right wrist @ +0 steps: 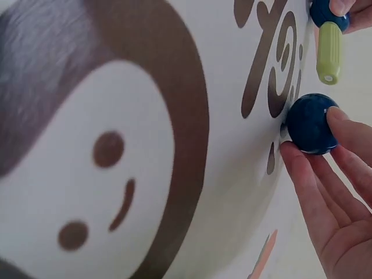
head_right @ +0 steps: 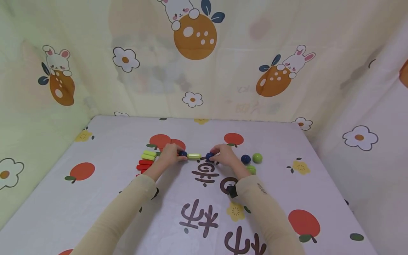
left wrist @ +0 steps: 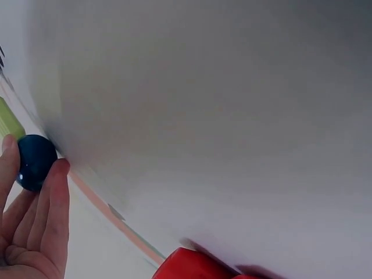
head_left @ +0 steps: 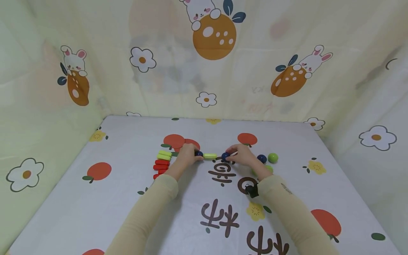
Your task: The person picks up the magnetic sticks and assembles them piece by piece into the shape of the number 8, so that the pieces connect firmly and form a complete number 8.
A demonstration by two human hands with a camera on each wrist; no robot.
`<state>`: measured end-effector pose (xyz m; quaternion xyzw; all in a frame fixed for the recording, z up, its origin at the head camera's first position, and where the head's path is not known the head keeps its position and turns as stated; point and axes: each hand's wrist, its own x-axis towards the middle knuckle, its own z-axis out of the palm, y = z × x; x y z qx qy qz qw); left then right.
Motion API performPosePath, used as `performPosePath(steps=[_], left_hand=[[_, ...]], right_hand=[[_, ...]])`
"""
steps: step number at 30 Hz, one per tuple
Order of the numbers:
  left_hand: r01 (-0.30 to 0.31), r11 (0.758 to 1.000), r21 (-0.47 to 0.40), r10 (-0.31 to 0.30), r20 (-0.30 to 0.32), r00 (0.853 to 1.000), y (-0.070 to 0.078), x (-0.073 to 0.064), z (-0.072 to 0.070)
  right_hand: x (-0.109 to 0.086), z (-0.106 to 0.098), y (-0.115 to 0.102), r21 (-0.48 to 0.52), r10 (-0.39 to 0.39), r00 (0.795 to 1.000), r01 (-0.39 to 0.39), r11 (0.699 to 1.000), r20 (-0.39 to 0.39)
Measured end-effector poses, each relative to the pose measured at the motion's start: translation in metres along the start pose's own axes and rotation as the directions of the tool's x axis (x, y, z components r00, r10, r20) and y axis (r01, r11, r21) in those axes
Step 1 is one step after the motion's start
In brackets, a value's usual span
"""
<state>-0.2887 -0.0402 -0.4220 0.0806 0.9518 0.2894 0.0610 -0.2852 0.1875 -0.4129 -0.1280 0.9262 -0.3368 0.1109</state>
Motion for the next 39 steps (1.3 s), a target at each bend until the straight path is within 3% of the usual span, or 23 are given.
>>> performPosePath(steps=[18,39], left_hand=[[0.009,1.000,0.011,-0.009,0.001,1.000,0.002,0.000,0.001],[0.011,0.999,0.037,-0.011,-0.003,1.000,0.001,0.000,0.002]], right_hand=[[0.005,0.008,-0.018,-0.055,0.016,0.999,-0.014,0.998,0.047],[0.005,0.012,-0.017,-0.055,0.007,1.000,-0.007,0.998,0.006]])
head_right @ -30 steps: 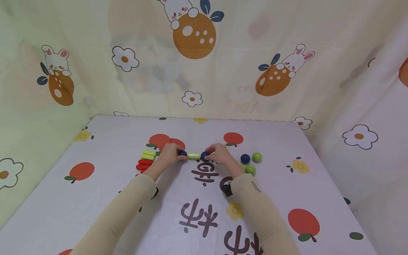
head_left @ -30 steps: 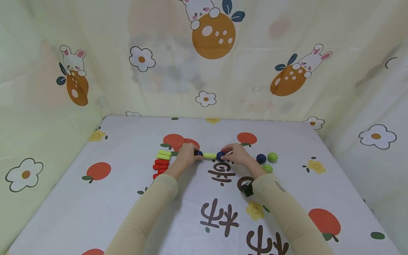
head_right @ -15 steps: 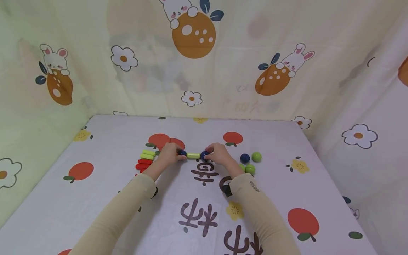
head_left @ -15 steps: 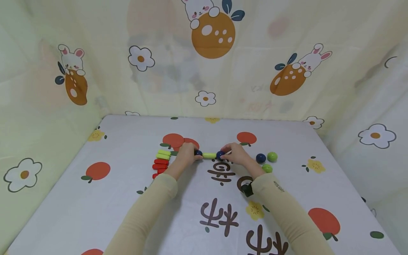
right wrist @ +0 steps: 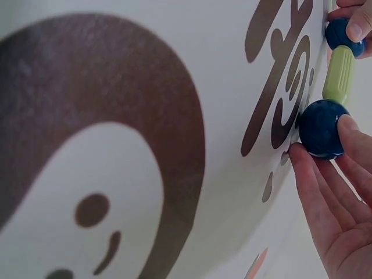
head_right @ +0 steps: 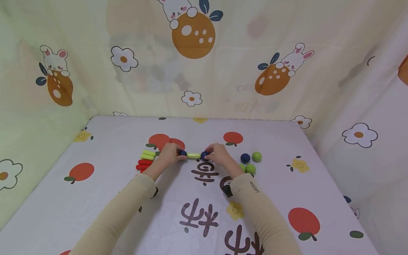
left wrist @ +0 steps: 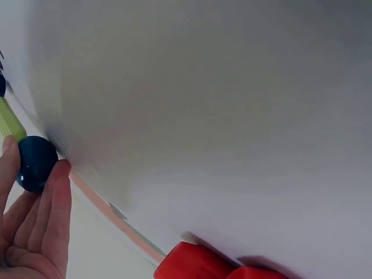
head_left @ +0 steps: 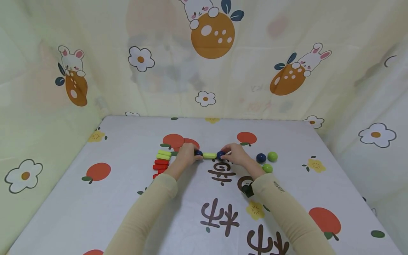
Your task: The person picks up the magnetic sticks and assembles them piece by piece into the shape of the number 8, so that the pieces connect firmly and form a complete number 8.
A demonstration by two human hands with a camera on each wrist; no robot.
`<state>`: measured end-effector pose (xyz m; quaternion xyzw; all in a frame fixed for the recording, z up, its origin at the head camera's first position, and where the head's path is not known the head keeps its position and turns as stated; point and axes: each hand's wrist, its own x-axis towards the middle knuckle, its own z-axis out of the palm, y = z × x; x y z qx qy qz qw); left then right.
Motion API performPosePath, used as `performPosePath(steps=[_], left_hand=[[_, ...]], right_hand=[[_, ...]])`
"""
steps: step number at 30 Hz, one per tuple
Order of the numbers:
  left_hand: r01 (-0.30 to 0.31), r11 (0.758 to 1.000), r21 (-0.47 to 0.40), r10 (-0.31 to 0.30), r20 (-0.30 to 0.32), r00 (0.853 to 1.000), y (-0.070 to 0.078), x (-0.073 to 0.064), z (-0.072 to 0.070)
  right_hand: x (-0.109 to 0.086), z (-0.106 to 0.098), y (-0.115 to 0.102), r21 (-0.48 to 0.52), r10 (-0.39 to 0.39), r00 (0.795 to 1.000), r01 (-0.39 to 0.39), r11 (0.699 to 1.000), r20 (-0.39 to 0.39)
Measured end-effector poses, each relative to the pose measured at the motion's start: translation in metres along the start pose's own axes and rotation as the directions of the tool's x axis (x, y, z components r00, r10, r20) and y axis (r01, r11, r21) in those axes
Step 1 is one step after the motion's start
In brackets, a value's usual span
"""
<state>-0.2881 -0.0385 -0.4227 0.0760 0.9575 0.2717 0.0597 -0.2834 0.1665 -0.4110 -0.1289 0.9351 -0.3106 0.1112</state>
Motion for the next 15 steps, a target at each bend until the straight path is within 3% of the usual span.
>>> performPosePath(steps=[15], left_hand=[[-0.076,0.996,0.040,0.076,0.020,0.997,-0.0022,-0.0001,-0.0028]], right_hand=[[0.0011,-0.0020,0.0016,0.000,0.016,1.000,-0.016,1.000,0.013]])
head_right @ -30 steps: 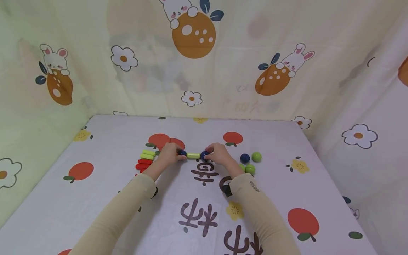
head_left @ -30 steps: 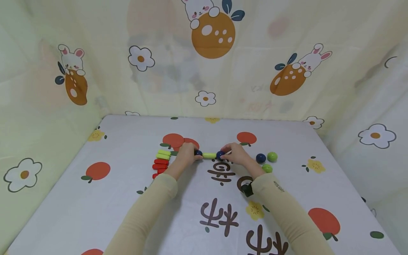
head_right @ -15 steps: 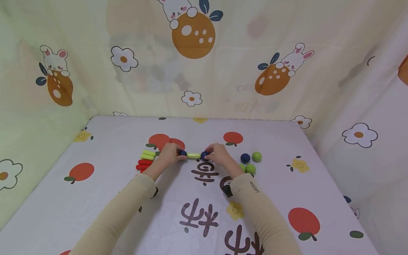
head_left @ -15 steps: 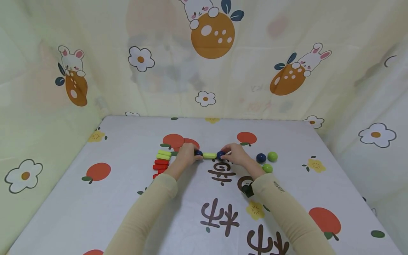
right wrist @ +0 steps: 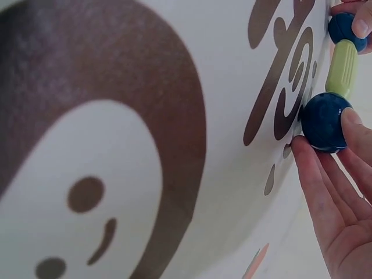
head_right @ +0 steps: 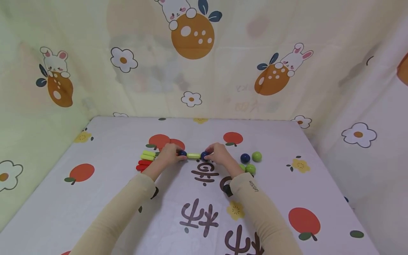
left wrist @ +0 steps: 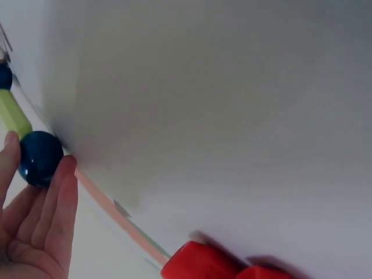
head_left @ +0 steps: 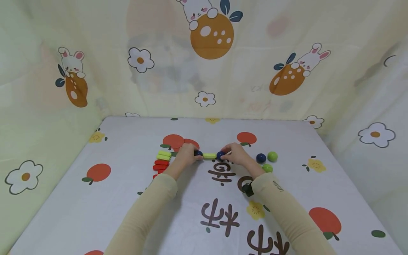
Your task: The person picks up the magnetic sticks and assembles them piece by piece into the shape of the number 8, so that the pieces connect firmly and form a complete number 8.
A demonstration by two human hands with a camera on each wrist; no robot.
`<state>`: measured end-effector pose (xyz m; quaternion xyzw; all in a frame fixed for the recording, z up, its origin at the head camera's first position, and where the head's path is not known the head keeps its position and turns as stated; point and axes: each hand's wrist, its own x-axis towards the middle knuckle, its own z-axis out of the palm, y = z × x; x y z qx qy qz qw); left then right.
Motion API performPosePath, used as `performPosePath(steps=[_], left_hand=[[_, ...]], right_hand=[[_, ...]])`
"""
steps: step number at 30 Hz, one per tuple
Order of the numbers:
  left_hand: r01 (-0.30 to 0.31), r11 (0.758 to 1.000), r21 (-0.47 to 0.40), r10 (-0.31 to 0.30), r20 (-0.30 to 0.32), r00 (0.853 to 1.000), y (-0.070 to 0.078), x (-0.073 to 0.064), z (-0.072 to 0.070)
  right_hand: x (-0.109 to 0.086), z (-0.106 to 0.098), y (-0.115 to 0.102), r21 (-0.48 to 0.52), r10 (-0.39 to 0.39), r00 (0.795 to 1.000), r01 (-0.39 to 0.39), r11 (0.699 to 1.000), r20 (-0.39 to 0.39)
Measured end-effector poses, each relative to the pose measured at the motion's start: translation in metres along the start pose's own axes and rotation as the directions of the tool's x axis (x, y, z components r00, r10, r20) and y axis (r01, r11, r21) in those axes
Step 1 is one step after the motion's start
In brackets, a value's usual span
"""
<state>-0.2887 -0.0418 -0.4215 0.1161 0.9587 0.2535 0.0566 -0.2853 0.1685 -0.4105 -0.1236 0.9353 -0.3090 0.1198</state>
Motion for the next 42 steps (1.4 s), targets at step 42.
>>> performPosePath(steps=[42], left_hand=[[0.183,0.983,0.012,-0.183,0.074,0.980,-0.095,-0.024,-0.060]], right_hand=[[0.000,0.005,0.002,0.044,0.003,0.999,-0.001,0.999,-0.036]])
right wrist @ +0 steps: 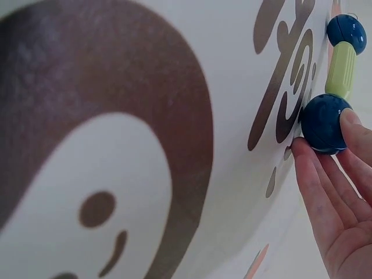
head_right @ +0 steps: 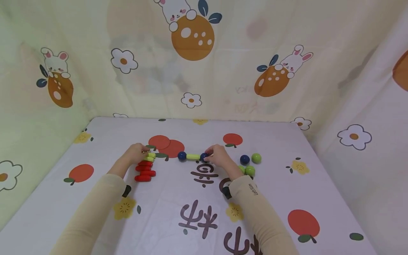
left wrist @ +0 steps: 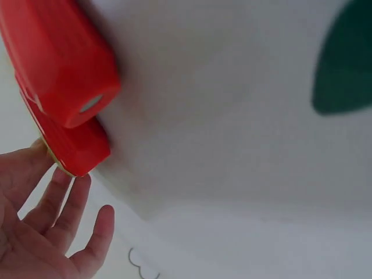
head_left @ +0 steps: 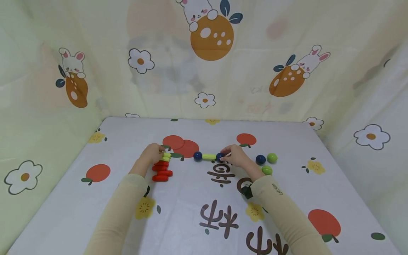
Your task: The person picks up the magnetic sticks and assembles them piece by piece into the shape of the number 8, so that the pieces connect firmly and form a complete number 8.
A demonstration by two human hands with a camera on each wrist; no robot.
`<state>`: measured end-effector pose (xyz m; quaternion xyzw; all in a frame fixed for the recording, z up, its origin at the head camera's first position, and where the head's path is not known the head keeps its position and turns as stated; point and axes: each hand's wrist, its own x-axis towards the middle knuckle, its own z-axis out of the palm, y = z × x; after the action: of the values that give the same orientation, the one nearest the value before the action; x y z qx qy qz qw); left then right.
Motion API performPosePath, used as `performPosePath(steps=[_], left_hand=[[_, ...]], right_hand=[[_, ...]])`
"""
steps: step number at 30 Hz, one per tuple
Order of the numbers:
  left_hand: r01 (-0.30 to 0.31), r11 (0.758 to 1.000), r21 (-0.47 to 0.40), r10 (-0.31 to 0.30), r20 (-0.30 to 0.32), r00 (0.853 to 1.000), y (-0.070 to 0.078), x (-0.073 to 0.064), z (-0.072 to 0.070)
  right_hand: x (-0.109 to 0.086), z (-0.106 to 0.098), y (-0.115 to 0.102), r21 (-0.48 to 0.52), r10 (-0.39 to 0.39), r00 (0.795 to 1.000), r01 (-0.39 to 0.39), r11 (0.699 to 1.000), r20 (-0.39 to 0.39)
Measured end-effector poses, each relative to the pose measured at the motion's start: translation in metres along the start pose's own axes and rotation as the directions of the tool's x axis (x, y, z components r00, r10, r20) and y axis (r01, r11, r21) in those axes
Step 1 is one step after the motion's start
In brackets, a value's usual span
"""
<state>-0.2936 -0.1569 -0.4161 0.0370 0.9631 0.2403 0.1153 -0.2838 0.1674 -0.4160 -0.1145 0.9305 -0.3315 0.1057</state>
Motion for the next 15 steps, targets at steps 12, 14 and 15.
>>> performPosePath(steps=[12,14,15], left_hand=[[-0.034,0.998,0.061,0.035,-0.010,0.999,0.0008,-0.0011,0.0024],[-0.051,0.997,0.060,0.052,-0.010,0.999,0.0006,-0.0006,0.0026],[-0.057,0.997,0.056,0.058,-0.008,0.998,0.0005,-0.0003,0.0027]], right_hand=[[0.0030,0.0016,0.0034,-0.018,-0.019,1.000,0.019,1.000,-0.010],[0.0036,0.0023,0.0038,-0.018,-0.007,1.000,0.007,1.000,-0.013],[0.0040,0.0027,0.0039,-0.016,0.000,1.000,-0.001,1.000,-0.014]])
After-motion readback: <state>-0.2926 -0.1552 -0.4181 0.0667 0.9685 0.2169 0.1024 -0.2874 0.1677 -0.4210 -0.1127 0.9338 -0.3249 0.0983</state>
